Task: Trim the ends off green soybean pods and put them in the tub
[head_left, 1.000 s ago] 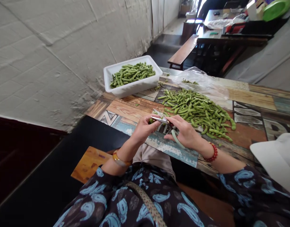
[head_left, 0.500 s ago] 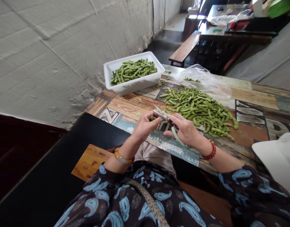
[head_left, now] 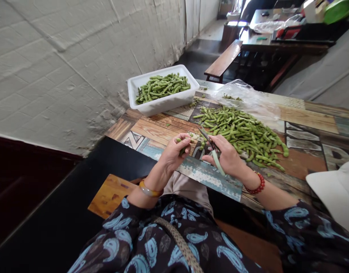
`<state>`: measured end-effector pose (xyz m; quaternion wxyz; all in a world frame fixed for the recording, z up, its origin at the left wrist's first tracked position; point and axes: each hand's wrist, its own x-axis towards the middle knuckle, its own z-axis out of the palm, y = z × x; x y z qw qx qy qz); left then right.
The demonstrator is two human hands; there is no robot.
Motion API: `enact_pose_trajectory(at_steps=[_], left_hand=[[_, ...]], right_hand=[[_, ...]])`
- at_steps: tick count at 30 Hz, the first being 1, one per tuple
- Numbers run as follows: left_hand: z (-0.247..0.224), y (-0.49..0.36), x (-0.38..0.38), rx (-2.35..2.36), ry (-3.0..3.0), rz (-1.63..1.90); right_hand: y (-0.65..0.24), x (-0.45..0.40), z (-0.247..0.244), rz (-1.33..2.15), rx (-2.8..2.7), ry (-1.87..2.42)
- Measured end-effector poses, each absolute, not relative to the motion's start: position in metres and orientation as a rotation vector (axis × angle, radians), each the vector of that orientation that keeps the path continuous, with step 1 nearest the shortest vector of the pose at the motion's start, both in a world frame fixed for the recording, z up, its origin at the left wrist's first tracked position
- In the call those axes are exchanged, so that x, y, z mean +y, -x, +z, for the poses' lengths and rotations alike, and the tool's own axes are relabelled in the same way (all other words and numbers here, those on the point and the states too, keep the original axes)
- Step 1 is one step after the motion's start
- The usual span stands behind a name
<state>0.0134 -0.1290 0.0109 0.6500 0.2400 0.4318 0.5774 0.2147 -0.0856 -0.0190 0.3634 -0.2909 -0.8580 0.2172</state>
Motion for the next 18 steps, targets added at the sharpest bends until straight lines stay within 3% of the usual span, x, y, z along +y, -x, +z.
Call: enact_pose_trajectory(at_steps=[18], left_hand=[[0.016, -0.036, -0.137, 0.962, -0.44, 1.336]], right_hand=[[-0.22, -0.095, -0.02, 0.43, -2.349, 0.661]])
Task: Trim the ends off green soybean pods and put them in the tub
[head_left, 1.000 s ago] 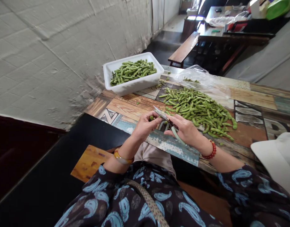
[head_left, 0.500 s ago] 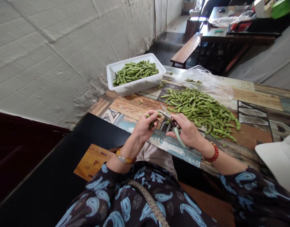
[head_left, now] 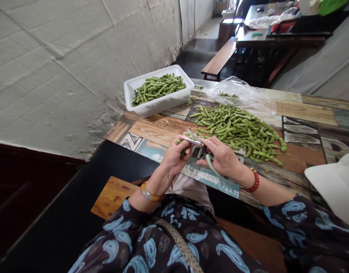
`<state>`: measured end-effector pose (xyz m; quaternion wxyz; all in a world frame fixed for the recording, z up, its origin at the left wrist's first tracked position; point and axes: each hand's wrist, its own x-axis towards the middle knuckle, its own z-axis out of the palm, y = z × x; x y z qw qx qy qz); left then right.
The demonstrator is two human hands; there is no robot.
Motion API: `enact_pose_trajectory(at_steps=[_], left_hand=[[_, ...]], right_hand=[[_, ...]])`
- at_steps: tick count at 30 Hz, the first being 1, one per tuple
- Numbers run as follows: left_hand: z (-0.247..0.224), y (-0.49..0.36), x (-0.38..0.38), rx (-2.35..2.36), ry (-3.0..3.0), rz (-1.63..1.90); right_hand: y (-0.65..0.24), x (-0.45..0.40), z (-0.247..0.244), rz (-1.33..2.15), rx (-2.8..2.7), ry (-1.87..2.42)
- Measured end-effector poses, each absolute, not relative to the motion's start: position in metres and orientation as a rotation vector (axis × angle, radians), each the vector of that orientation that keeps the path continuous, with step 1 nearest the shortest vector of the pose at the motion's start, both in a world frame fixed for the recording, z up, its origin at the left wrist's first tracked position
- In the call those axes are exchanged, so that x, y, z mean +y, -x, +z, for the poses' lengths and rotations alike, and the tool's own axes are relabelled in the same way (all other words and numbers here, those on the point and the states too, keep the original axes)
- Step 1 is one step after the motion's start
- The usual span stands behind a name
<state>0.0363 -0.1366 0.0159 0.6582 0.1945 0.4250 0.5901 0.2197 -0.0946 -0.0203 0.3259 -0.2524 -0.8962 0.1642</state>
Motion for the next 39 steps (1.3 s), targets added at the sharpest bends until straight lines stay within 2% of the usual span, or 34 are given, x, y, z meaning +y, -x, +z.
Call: enact_pose_trajectory(at_steps=[24, 32, 35, 39], left_hand=[[0.015, -0.038, -0.135, 0.973, -0.521, 1.32], [0.009, -0.02, -0.126, 0.96, -0.499, 1.29], [0.001, -0.016, -0.119, 1.091, -0.682, 1.177], [-0.009, -0.022, -0.11, 1.37, -1.217, 1.036]], right_hand=[[-0.22, -0.096, -0.02, 0.437, -2.359, 0.741], [-0.23, -0.072, -0.018, 0.501, -2.063, 0.86], [-0.234, -0.062, -0.017, 0.544, -1.946, 0.916], [-0.233, -0.061, -0.018, 0.575, -1.951, 0.93]])
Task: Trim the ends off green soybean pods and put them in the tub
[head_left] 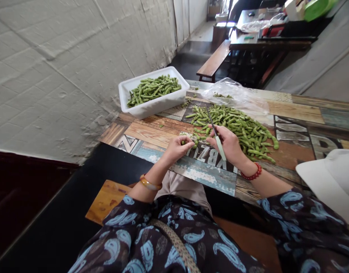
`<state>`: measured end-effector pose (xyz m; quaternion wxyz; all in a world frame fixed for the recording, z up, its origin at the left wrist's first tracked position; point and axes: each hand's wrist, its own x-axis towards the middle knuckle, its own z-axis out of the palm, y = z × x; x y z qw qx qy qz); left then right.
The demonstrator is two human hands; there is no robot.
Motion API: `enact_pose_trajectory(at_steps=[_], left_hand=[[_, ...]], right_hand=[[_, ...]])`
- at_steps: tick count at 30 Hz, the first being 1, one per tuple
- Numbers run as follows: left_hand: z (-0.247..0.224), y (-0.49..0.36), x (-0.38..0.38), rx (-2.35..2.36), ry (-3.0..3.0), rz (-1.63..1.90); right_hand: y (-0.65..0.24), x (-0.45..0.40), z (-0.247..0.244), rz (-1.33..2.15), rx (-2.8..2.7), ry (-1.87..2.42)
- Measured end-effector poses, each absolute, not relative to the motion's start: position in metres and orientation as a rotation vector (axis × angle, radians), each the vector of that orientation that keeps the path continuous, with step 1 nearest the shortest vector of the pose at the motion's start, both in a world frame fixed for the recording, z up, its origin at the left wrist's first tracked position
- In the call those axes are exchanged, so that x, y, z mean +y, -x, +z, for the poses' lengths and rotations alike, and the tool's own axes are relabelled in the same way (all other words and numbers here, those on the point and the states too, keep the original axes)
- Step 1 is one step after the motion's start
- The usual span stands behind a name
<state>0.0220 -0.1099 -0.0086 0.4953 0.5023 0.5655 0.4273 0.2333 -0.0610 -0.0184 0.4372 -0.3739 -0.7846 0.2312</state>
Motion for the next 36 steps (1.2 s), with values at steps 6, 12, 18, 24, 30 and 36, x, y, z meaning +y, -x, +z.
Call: enact_pose_trajectory(at_steps=[6, 12, 18, 24, 30, 36], left_hand=[[-0.01, -0.035, -0.096, 1.613, -1.715, 0.901], [-0.012, -0.022, -0.097, 1.466, -1.502, 1.004], [-0.003, -0.013, -0.115, 1.148, -0.934, 1.135], [0.008, -0.02, -0.121, 1.065, -0.891, 1.219], [0.006, -0.021, -0.124, 1.121, -0.997, 1.196], [0.005, -0.023, -0.125, 1.195, -1.046, 1.196]], right_hand=[[-0.23, -0.066, -0.021, 0.52, -2.019, 0.892], [-0.228, -0.069, -0.022, 0.506, -2.06, 0.836], [-0.231, -0.072, -0.022, 0.519, -2.198, 0.792], [-0.231, -0.079, -0.012, 0.591, -2.315, 0.73], [-0.231, -0.08, -0.012, 0.614, -2.369, 0.714], [-0.23, -0.082, -0.014, 0.552, -2.387, 0.69]])
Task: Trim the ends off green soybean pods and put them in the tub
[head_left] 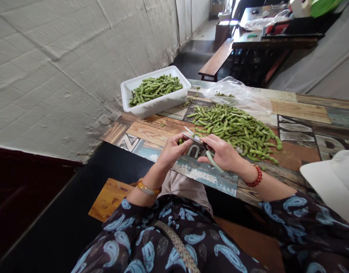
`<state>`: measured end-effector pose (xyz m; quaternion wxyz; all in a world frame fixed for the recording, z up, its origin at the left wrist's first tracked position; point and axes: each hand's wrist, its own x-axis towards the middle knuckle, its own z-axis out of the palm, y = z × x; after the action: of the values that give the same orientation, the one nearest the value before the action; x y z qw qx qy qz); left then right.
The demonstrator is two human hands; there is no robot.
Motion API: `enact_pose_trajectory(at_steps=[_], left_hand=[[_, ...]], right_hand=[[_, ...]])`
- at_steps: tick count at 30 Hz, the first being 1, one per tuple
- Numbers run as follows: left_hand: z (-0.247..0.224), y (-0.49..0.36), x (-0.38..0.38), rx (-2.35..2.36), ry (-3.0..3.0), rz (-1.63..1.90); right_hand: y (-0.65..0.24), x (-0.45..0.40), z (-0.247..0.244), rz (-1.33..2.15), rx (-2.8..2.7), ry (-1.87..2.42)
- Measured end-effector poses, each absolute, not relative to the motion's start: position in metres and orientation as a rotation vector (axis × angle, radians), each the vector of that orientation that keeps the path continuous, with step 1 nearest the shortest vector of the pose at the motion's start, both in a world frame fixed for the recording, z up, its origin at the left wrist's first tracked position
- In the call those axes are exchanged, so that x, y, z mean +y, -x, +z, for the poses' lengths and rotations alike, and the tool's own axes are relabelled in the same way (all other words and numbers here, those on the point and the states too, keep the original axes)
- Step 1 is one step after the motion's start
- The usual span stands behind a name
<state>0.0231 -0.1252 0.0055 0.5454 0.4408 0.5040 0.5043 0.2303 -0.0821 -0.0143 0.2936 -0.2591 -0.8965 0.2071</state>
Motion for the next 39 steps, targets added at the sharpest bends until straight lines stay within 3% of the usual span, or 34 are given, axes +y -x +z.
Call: enact_pose_trajectory(at_steps=[15, 26, 39], left_hand=[[0.005, -0.022, -0.123, 1.437, -1.279, 1.178], [0.006, -0.023, -0.123, 1.075, -0.733, 1.302], [0.01, -0.033, -0.126, 1.011, -0.691, 1.302]], right_hand=[[-0.234, -0.085, -0.017, 0.522, -2.481, 0.747], [-0.23, -0.082, -0.015, 0.492, -2.265, 0.734], [-0.227, -0.086, -0.019, 0.441, -2.326, 0.619]])
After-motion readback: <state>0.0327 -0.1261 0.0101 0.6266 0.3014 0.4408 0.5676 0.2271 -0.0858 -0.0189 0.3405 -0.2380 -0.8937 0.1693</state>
